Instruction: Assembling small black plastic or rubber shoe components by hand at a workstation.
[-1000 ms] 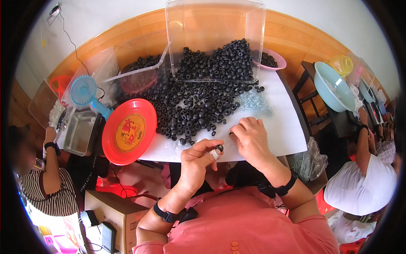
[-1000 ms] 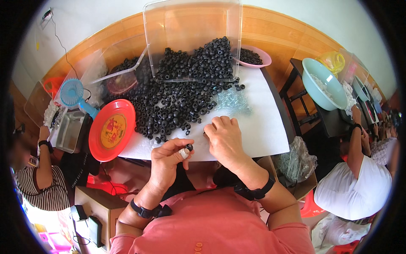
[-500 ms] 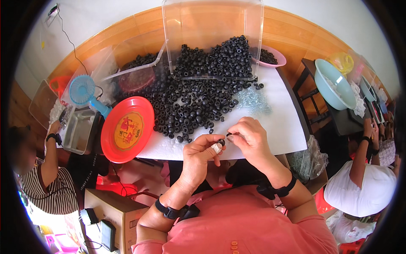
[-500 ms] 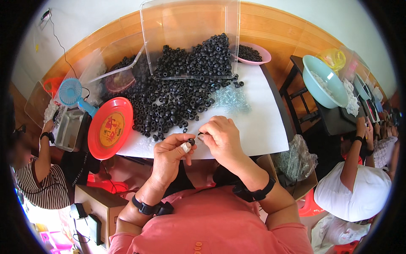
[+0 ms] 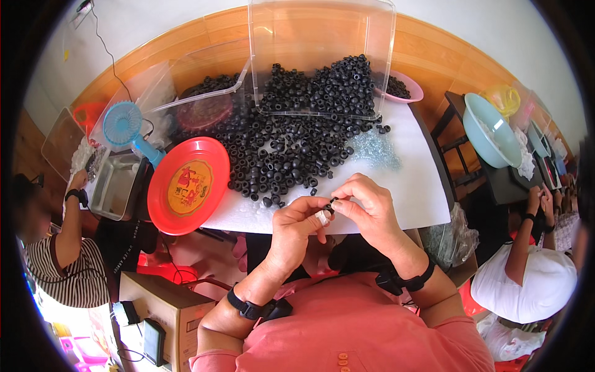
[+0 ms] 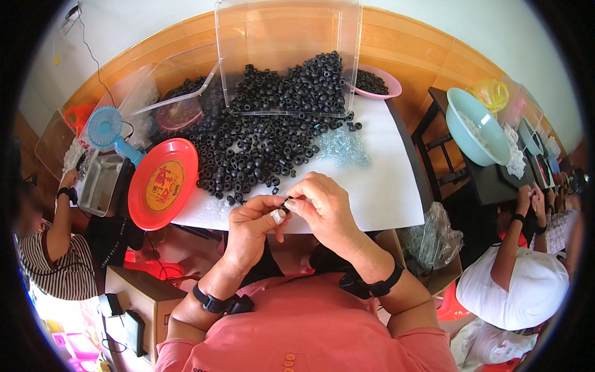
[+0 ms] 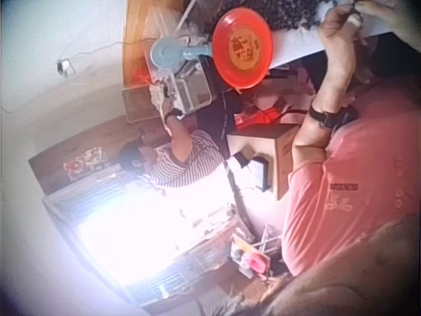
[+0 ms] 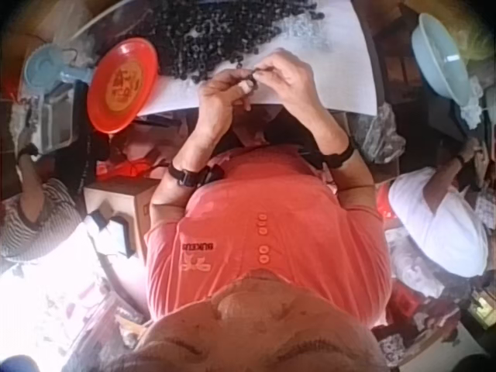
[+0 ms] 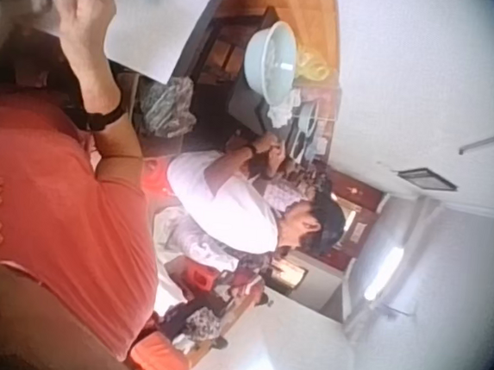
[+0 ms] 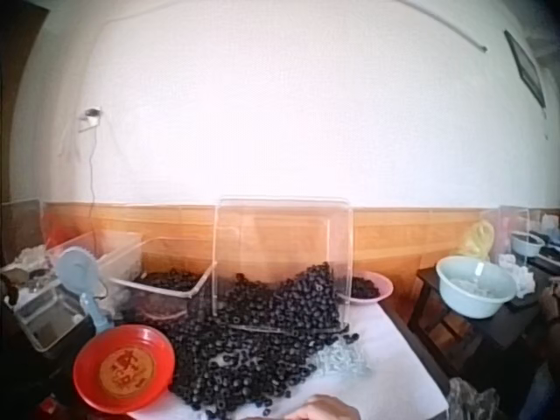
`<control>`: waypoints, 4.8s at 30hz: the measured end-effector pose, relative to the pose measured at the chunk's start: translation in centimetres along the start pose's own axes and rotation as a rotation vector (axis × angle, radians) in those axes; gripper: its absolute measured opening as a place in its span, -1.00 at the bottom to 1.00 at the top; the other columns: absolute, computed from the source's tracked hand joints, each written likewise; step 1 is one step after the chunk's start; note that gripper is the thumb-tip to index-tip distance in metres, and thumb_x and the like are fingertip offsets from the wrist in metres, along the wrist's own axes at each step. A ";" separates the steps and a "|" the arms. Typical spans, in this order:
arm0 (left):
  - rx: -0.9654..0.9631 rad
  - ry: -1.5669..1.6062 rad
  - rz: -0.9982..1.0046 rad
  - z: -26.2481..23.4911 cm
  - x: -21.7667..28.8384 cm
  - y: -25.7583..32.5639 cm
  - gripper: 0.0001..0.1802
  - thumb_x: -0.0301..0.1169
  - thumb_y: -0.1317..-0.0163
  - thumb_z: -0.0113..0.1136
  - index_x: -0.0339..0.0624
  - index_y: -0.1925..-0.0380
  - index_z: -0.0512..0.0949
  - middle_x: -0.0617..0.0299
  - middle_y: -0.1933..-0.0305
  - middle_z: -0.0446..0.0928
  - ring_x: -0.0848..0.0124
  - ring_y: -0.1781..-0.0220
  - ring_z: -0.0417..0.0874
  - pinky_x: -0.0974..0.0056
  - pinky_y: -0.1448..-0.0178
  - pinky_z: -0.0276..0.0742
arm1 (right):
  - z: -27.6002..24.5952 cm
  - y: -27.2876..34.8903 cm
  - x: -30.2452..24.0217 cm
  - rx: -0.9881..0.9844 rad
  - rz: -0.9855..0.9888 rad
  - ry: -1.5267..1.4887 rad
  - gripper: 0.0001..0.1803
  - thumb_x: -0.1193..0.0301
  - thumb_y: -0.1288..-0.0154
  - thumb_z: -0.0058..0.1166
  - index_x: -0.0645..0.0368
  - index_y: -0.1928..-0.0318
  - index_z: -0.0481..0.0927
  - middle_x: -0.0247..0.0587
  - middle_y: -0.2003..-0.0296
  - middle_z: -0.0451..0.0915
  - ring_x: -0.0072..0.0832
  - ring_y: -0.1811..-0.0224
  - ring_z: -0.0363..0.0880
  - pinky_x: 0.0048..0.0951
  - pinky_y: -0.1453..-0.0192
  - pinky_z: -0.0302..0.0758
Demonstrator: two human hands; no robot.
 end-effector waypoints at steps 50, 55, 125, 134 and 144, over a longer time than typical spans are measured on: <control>0.076 -0.067 0.000 0.3 0.0 0.5 -0.86 -0.61 -0.27 0.24 -0.46 0.18 0.60 0.09 0.33 0.63 0.46 0.45 0.58 0.45 0.54 0.43 | 0.1 1.1 -0.8 -0.048 -0.178 0.167 -0.82 0.62 -0.04 0.17 0.17 0.34 0.47 -0.18 0.44 0.48 -0.15 0.39 0.51 -0.17 0.32 0.43; 0.041 -0.075 -0.004 0.5 0.1 0.5 -0.87 -0.64 -0.26 0.22 -0.46 0.19 0.61 0.07 0.34 0.64 0.46 0.46 0.58 0.44 0.53 0.44 | -0.1 1.0 -0.8 -0.084 -0.158 0.116 -0.85 0.57 -0.13 0.20 0.18 0.35 0.47 -0.17 0.46 0.49 -0.14 0.40 0.52 -0.18 0.33 0.43; 0.070 -0.120 0.033 0.4 -0.4 1.0 -0.87 -0.65 -0.26 0.22 -0.41 0.19 0.62 0.19 0.29 0.64 0.51 0.33 0.65 0.48 0.53 0.43 | 1.2 2.2 -1.4 0.000 -0.188 0.330 -0.81 0.61 0.02 0.09 0.17 0.38 0.37 -0.15 0.49 0.40 -0.11 0.48 0.43 -0.12 0.38 0.34; 0.063 -0.145 0.045 0.6 -0.3 1.1 -0.88 -0.64 -0.26 0.24 -0.40 0.20 0.63 0.21 0.30 0.63 0.56 0.36 0.61 0.50 0.51 0.43 | 1.0 2.4 -1.1 0.008 -0.159 0.277 -0.83 0.63 -0.03 0.07 0.17 0.36 0.39 -0.14 0.50 0.41 -0.09 0.49 0.43 -0.11 0.39 0.33; 0.059 -0.159 0.055 0.6 -0.2 1.1 -0.89 -0.64 -0.25 0.25 -0.39 0.22 0.63 0.23 0.31 0.63 0.57 0.40 0.57 0.50 0.51 0.41 | 1.0 2.5 -1.0 0.011 -0.143 0.260 -0.83 0.63 -0.04 0.06 0.18 0.34 0.41 -0.13 0.49 0.43 -0.09 0.48 0.44 -0.11 0.38 0.35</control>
Point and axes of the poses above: each hand's wrist, its own y-axis away from the middle knuckle, its own z-axis out of the palm, x = y × z, the point moved 7 cm from there along -y, towards the middle knuckle
